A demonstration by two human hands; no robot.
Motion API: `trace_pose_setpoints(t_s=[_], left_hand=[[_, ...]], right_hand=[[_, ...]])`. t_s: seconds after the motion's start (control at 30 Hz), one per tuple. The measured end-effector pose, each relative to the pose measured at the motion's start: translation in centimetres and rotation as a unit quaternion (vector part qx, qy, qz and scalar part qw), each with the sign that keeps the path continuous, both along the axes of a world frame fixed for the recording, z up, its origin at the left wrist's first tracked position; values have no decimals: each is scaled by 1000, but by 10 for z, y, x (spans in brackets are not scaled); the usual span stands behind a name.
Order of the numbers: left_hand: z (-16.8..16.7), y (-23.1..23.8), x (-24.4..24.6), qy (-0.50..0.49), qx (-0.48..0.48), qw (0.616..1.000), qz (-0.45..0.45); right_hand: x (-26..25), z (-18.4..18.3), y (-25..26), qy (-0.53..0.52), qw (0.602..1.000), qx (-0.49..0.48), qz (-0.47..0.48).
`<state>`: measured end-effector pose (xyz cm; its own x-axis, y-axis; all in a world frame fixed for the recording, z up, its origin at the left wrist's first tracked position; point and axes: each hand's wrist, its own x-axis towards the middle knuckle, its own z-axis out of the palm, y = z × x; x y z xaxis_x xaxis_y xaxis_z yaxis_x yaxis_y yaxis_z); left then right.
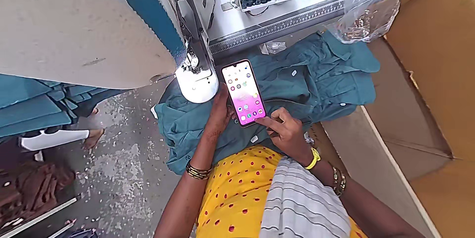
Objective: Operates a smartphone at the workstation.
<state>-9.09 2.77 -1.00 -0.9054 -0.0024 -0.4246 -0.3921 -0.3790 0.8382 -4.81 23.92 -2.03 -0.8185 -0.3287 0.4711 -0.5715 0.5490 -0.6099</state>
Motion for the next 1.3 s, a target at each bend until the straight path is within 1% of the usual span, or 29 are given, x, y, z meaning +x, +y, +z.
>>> trace_pose_setpoints(t_s=[0.17, 0.4, 0.77, 1.3], left_hand=[[-1, 0, -1, 2, 3, 1000, -2], [0, 0, -1, 3, 8, 1000, -2], [-3, -2, 0, 8, 1, 1000, -7], [-1, 0, 1, 11, 1, 1000, 0]], right_hand=[[-4, 0, 2, -1, 999, 3, -32], [-8, 2, -1, 9, 999, 40, -16], [-14, 5, -4, -28, 998, -25, -46], [-21, 12, -15, -37, 998, -31, -41]])
